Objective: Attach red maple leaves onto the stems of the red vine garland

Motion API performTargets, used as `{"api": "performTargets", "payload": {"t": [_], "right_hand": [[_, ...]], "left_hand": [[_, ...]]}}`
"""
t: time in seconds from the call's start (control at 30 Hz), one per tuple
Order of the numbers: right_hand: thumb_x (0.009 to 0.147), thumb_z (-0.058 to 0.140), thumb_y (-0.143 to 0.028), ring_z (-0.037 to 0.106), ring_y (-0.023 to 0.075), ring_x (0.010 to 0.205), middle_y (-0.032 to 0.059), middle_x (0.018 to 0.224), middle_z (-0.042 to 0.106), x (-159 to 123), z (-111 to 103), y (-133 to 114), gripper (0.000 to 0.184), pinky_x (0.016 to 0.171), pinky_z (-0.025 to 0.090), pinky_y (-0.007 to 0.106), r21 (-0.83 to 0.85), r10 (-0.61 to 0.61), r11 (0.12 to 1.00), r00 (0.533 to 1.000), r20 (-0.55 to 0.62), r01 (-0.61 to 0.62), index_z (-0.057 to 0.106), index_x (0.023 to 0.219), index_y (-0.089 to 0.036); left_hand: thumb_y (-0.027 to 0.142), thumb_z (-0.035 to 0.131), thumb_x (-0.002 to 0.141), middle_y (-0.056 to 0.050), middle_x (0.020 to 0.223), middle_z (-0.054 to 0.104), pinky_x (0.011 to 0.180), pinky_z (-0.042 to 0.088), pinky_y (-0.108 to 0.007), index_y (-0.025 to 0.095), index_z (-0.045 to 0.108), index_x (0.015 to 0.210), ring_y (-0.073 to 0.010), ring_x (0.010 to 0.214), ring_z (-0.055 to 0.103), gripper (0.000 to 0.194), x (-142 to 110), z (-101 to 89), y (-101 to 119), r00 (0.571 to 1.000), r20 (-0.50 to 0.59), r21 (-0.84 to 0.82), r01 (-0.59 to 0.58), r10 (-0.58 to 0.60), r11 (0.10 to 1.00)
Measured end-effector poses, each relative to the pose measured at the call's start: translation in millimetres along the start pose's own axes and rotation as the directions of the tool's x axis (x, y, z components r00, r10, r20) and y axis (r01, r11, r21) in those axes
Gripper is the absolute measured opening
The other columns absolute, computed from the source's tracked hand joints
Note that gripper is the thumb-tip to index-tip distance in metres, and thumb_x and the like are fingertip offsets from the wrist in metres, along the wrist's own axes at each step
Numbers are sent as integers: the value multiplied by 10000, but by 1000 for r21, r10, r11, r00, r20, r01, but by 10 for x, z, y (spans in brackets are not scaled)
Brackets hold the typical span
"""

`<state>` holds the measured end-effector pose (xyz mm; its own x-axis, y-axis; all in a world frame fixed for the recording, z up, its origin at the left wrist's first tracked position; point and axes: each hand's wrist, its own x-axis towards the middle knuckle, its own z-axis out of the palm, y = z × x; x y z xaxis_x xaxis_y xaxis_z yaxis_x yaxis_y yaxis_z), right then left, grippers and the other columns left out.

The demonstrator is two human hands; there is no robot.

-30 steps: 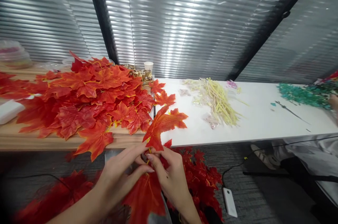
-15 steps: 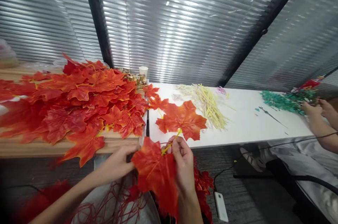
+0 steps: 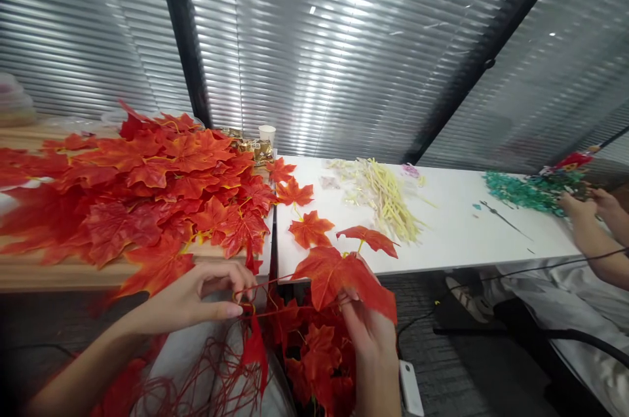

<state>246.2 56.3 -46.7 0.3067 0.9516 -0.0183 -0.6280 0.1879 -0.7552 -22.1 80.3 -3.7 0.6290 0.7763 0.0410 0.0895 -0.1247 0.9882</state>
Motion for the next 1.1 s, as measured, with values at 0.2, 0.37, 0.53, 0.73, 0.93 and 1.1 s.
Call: {"api": "performTargets", "payload": {"t": [0.2, 0.37, 0.53, 0.73, 0.93, 1.1], "right_hand": [[694, 682, 6, 394, -35, 340, -128, 524, 456, 45, 88, -184, 345, 347, 395, 1, 264, 160, 951, 987, 16, -159, 395, 662, -185], [729, 580, 70, 466, -36, 377, -86, 617, 559, -38, 120, -349, 251, 420, 474, 9, 369, 219, 907, 976, 0, -203, 489, 795, -155], [714, 608, 28, 517, -12, 440, -25, 763, 644, -109, 130, -407, 299, 500, 556, 68, 445, 183, 891, 970, -162, -93, 526, 942, -146], [683, 633, -7, 556, 10, 519, -7, 800, 646, -155, 202, -377, 329, 533, 566, 81, 408, 114, 913, 961, -251, -2, 557, 968, -152], [647, 601, 19, 539, 18, 471, 15, 789, 656, -155, 276, -366, 350, 561, 586, 113, 410, 131, 912, 920, -371, 36, 600, 967, -123], [634, 583, 42, 615, 38, 559, 24, 834, 689, -140, 268, -337, 407, 592, 593, 104, 383, 98, 922, 925, -366, 54, 620, 1002, -126]], "left_hand": [[253, 630, 822, -31, 812, 673, 718, 476, -268, 177, 634, 791, -164, 766, 609, 83, 12, 12, -61, 995, -98, 219, -8, 30, 976], [231, 665, 808, -8, 806, 633, 717, 460, -260, 187, 656, 892, -158, 750, 592, 96, 32, 61, -112, 972, -188, 486, -34, 142, 873], [282, 737, 757, -40, 865, 678, 709, 479, -271, 187, 673, 901, -187, 790, 624, 184, 15, 131, -136, 961, -201, 541, -54, 191, 839], [183, 573, 872, -18, 772, 695, 664, 457, -233, 196, 698, 841, -159, 727, 628, 130, 26, 179, -94, 938, -235, 538, -94, 256, 838], [184, 500, 898, -20, 738, 696, 623, 457, -233, 190, 697, 872, -160, 659, 623, 198, 5, 171, -104, 953, -259, 488, -14, 160, 873], [201, 484, 908, -43, 897, 687, 769, 474, -270, 209, 689, 976, -185, 852, 636, 216, -1, 185, -142, 962, -241, 434, -8, 125, 901]]}}
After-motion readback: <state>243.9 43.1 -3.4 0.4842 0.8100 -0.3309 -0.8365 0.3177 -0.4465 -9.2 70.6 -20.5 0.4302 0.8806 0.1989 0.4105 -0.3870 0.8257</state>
